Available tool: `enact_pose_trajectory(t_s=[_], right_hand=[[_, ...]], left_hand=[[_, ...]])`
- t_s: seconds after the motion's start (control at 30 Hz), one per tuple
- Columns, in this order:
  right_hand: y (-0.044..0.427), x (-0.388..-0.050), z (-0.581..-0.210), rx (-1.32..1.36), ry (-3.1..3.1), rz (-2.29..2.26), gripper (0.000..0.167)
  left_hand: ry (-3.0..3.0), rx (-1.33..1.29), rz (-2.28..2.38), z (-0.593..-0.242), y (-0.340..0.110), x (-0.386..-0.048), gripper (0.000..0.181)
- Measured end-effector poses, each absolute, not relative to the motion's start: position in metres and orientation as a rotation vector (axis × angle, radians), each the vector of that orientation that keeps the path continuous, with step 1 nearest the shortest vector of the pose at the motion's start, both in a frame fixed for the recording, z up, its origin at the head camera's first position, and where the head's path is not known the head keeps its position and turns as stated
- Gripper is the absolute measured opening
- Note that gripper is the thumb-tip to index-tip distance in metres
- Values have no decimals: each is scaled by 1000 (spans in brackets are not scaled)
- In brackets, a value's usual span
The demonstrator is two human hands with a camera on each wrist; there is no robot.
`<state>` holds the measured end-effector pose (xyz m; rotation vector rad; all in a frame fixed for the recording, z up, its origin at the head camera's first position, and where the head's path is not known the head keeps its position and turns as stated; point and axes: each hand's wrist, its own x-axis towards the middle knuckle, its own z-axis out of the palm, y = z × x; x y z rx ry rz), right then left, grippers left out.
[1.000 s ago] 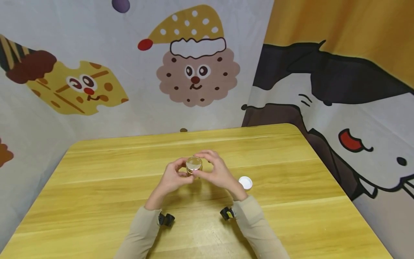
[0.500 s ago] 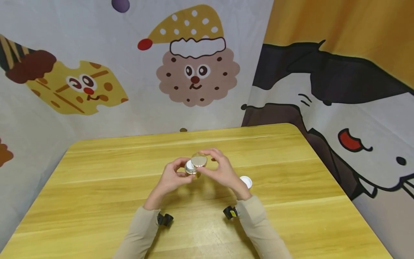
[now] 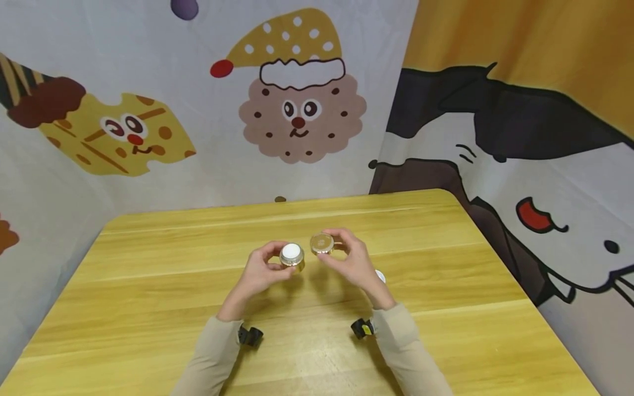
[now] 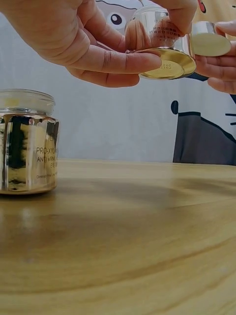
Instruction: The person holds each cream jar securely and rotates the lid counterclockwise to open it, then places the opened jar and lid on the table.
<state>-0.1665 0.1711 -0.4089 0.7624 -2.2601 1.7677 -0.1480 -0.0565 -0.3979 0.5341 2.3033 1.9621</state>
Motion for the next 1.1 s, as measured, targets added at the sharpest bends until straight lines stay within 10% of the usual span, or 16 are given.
enact_pose_trajectory(t_s=[1.1], right_hand=[[198,-162,-422,674,-2368,1536,41]], left_hand=[[2294,502,1949,-395,-56,-147,45]])
